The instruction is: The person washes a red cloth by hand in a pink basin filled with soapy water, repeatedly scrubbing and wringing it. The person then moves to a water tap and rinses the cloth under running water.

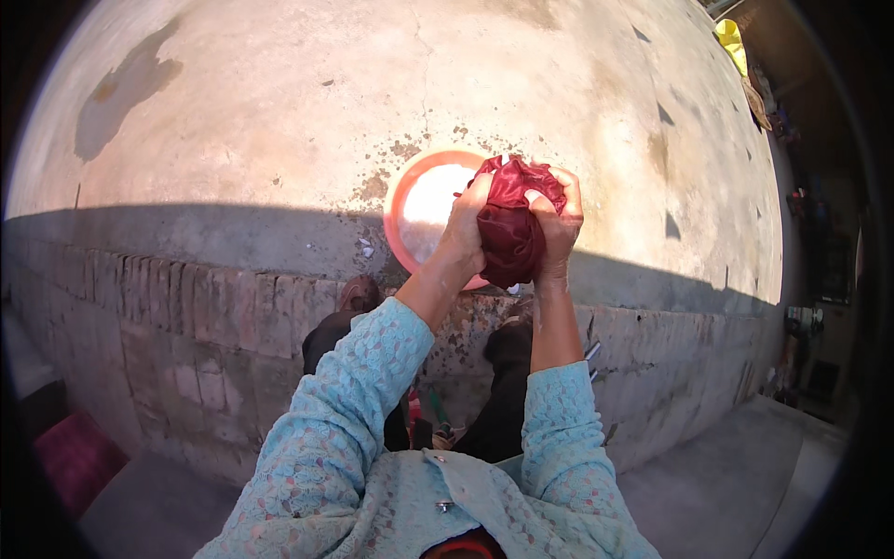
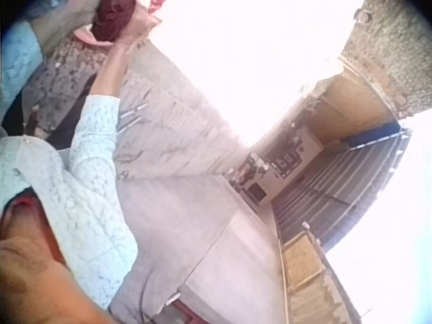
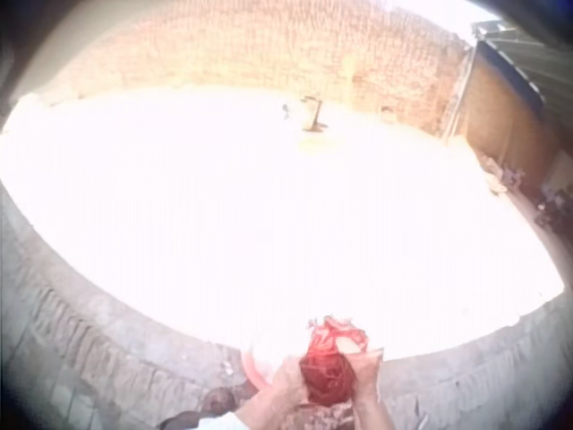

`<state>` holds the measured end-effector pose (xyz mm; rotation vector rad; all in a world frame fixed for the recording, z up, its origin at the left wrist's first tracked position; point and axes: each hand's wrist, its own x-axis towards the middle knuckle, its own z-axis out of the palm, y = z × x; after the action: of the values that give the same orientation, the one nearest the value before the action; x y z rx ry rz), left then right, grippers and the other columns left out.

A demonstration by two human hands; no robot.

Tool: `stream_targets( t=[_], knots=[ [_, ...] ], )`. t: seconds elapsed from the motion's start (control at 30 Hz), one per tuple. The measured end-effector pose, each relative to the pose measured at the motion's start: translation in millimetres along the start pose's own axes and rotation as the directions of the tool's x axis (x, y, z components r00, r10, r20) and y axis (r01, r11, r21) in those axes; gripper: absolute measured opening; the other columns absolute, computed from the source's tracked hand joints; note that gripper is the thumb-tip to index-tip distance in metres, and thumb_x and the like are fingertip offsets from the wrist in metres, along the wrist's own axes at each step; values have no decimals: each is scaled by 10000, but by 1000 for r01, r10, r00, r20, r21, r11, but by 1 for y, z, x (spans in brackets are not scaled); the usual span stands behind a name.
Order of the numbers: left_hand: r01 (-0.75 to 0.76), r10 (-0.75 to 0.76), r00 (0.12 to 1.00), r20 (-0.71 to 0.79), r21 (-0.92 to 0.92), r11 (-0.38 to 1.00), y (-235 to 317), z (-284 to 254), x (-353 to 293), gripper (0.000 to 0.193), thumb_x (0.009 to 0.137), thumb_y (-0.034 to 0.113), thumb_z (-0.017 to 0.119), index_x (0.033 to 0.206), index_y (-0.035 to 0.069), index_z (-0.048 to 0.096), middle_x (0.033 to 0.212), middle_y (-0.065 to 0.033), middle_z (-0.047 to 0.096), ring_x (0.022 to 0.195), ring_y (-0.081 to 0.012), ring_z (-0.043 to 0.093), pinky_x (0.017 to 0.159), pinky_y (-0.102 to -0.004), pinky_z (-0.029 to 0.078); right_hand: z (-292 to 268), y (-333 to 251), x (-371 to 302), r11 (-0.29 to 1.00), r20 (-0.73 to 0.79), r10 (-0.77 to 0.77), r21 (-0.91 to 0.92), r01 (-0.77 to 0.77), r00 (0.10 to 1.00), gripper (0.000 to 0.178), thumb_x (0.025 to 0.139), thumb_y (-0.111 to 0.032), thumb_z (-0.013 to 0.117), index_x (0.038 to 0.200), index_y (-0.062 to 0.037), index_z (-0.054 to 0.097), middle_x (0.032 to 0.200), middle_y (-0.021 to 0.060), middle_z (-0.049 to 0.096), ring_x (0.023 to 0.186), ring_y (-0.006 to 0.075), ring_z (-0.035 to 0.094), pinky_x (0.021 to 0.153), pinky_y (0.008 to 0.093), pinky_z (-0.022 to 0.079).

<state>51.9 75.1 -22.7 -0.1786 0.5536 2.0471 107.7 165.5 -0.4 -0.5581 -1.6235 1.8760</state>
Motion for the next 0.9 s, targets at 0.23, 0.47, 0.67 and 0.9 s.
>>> stream_targets(
  t=[0.23,0.47,0.67,0.9],
  knots=[
    [-68,129,969,210,-274,959,3,-22,-3,414,892,417,491,1100,64,542,1037,-79,579,899,-188,572,821,-313,490,38,1,-34,523,265,-553,-627,577,790,297,693,-213,755,876,-79,564,916,100,542,870,235,487,805,344,400],
    [-173,185,977,-104,116,978,-1,17,-17,194,837,249,565,873,62,600,800,-20,603,705,-106,571,653,-258,482,-5,12,1,947,-89,184,283,-152,979,52,751,-16,587,769,-40,545,811,44,581,746,116,539,682,253,450],
    [13,71,953,294,-273,962,6,2,-7,391,904,402,448,1070,61,545,1026,-98,601,933,-214,599,855,-368,502,4,-16,-6,941,45,-150,313,128,988,119,674,-9,566,674,-41,451,785,66,526,789,172,508,830,304,419],
    [66,-56,996,67,-162,985,-13,6,-12,502,886,460,469,1163,43,507,1120,-117,579,996,-227,593,893,-360,499,-2,-12,9,891,93,-392,-209,403,915,196,660,-16,547,856,-7,547,1032,153,556,1006,247,528,917,359,398]
  ],
)
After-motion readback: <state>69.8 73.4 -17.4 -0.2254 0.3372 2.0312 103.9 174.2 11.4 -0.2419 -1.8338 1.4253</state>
